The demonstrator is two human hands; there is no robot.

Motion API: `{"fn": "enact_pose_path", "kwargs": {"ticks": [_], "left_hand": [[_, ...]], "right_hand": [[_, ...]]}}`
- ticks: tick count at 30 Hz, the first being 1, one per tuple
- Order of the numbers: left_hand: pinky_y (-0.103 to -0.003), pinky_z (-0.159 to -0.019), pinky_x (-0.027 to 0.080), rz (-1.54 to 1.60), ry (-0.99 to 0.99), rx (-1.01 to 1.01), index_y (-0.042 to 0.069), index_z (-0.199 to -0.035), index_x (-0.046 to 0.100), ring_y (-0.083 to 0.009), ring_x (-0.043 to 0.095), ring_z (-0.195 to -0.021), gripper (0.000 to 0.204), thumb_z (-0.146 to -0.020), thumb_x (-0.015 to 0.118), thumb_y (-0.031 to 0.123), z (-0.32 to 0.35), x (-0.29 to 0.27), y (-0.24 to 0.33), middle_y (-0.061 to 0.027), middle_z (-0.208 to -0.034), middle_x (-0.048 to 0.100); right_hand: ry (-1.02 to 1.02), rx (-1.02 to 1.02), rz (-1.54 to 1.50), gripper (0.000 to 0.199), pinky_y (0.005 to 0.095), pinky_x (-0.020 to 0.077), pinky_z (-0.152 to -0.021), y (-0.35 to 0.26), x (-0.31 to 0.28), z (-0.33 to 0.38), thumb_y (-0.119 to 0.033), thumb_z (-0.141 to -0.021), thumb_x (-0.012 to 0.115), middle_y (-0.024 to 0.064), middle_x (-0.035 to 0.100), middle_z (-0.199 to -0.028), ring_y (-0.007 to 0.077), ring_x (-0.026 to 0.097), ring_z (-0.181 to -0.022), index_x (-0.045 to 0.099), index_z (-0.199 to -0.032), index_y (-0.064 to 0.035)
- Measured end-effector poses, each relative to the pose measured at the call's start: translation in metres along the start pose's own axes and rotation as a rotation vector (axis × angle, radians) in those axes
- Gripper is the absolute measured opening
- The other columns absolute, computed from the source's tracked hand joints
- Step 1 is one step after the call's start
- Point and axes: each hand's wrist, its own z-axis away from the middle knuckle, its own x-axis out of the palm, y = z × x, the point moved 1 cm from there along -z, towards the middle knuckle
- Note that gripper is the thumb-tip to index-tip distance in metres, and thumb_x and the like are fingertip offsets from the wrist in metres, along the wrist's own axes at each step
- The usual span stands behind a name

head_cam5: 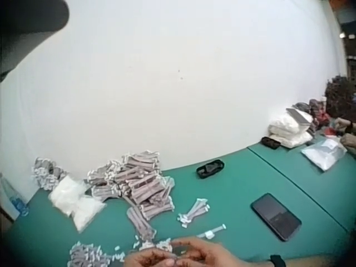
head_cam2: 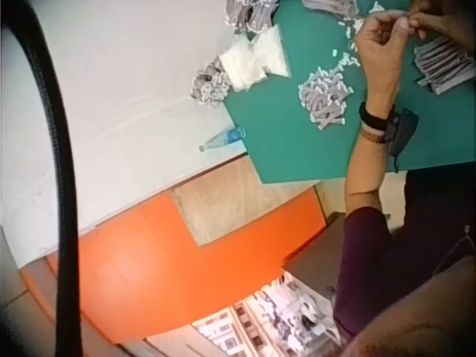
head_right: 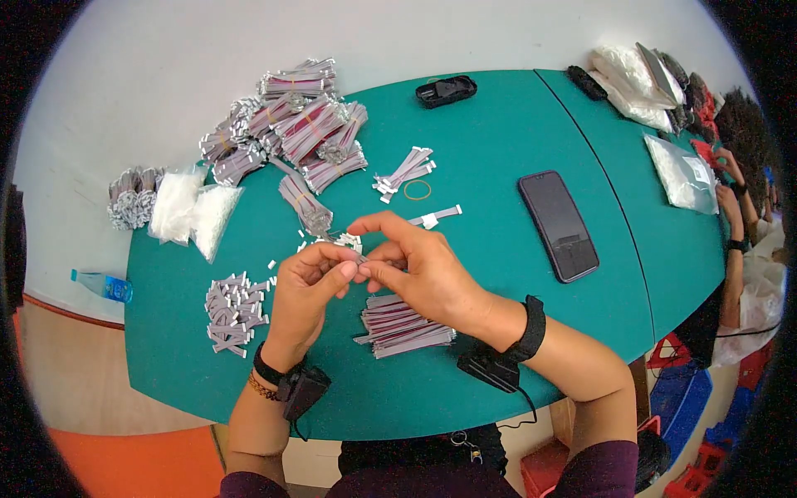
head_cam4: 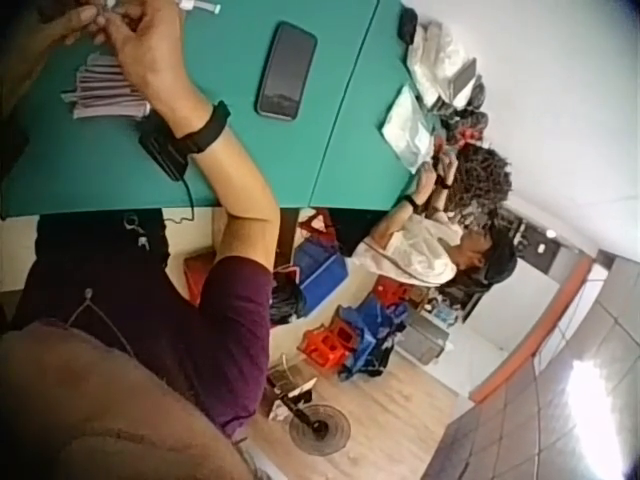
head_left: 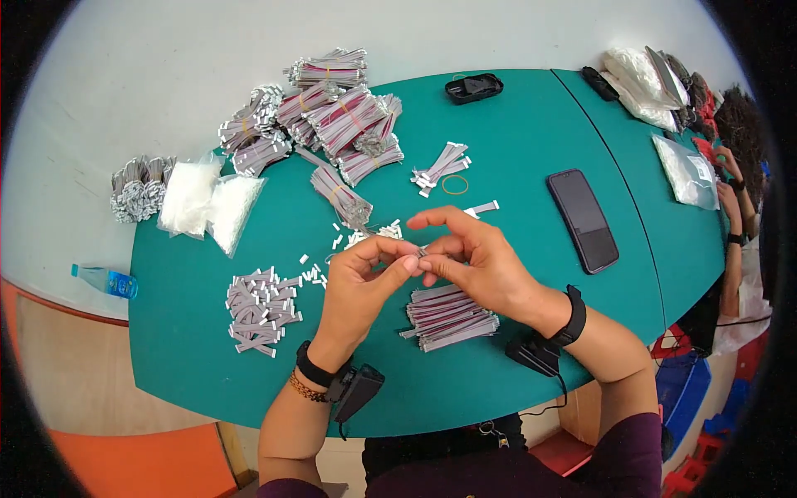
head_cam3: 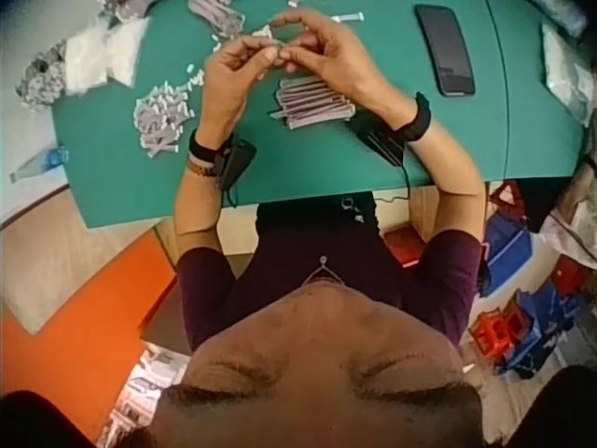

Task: The person picks up a cable and a connector by hand, fits the connector onto the cable end, and places the assembled unit onto a stack.

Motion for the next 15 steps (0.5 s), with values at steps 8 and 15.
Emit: {"fn": "enact_pose_path", "kwargs": {"ticks": [8,15], "left_hand": [[-0.017,-0.054,0.036,-0.042,0.076,-0.011,0.001,-0.089,0.063,-0.0023,0.049,-0.066,0.012,-0.082,0.064,0.010,-0.0006,-0.0047,-0.0002,0.0000,-0.077,0.061],[-0.017,-0.053,0.036,0.040,0.052,-0.064,0.002,-0.090,0.062,-0.0041,0.049,-0.062,0.014,-0.080,0.066,0.010,-0.0006,-0.0020,-0.0039,-0.0004,-0.078,0.061]], "right_hand": [[-0.034,0.105,-0.141,0.015,0.0203,0.0492,-0.064,0.0079,-0.0051,-0.0033,-0.005,-0.087,0.055,0.0070,0.065,-0.080,0.0090,0.061,-0.071,0.053,-0.100,0.0023],[-0.016,0.129,-0.178,0.011,0.0205,0.0489,-0.059,0.0069,-0.0051,-0.0035,-0.009,-0.089,0.054,0.0067,0.064,-0.078,0.0089,0.060,-0.067,0.056,-0.086,0.0018]]}}
